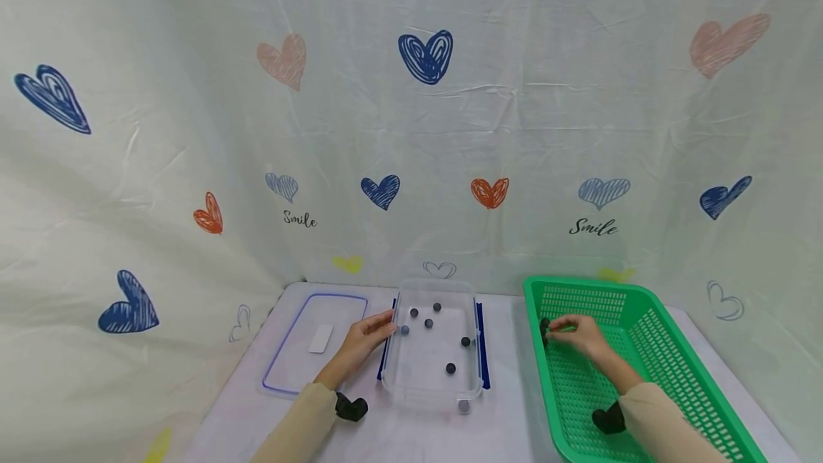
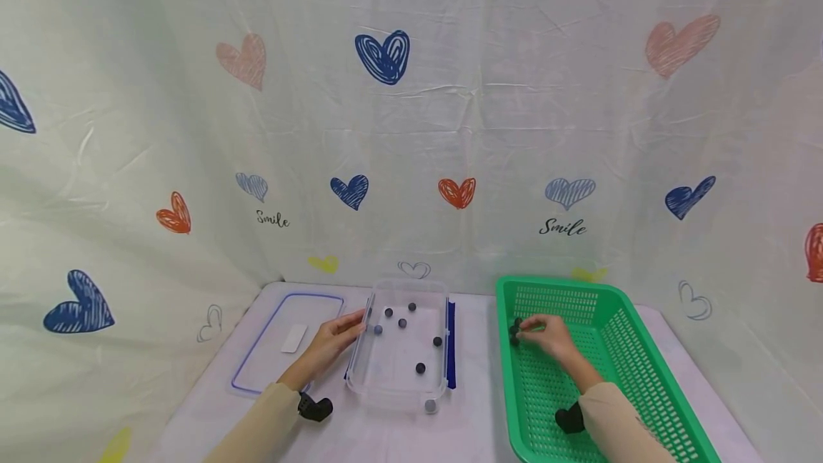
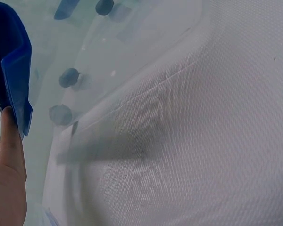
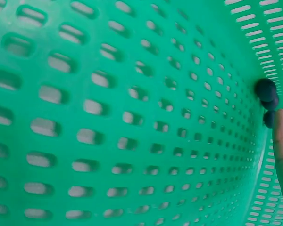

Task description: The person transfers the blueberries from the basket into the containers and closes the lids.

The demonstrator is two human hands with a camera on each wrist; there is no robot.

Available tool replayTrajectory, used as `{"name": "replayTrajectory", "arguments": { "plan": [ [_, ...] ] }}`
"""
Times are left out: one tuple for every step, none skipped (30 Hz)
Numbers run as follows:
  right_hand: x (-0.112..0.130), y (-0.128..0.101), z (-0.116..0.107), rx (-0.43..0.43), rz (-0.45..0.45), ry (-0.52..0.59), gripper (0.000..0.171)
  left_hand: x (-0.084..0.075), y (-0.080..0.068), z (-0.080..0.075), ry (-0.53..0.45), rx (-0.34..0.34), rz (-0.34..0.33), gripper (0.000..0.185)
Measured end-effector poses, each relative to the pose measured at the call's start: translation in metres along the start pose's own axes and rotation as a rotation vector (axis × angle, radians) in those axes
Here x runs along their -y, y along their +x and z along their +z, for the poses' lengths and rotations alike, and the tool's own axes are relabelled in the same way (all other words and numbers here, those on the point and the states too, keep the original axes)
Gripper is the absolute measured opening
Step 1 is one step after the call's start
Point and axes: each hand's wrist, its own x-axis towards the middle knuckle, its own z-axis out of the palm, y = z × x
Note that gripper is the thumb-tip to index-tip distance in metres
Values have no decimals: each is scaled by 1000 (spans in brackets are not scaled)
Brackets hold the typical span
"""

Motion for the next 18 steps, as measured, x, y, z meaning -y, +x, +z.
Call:
{"name": "replayTrajectory", "arguments": {
  "plan": [
    [-1,0,0,1,0,-4,25,0,0,0,2,-1,0,56],
    [-1,0,1,0,0,-4,25,0,0,0,3,-3,-2,57],
    [-2,0,2,1,0,-6,25,0,-1,0,6,-4,-2,57],
    [-3,0,2,-1,-3,-12,25,0,-1,0,6,-4,-2,57],
    [-4,0,2,0,-6,-17,24,0,0,-1,5,-5,-3,57],
    [-4,0,3,-2,-10,-20,24,0,0,-1,6,-6,-2,58],
    [-5,1,3,-5,-11,-25,24,0,0,-1,4,-6,-2,58],
    [-6,2,4,-8,-12,-31,23,0,0,-1,5,-7,-3,58],
    [-7,2,4,-11,-12,-38,22,1,0,-1,6,-7,-3,58],
    [-8,2,4,-9,-20,-47,22,1,0,-1,7,-7,-2,58],
    [-9,3,5,-11,-18,-51,21,1,0,-1,9,-8,-3,58],
    [-10,3,5,-10,-18,-55,21,1,0,-1,8,-9,-6,58],
    [-11,3,6,-11,-16,-59,21,1,0,-1,9,-9,-8,58],
    [-12,3,6,-8,-15,-61,21,1,0,-1,11,-9,-8,58],
    [-13,3,6,-7,-14,-62,21,1,0,0,12,-9,-7,58],
    [-14,3,7,-4,-15,-63,21,1,0,0,11,-9,-8,58],
    [-14,3,7,-4,-7,-62,20,1,0,0,10,-10,-10,57],
    [-14,2,7,3,-12,-61,20,0,-1,0,9,-10,-10,57]
  ]
}}
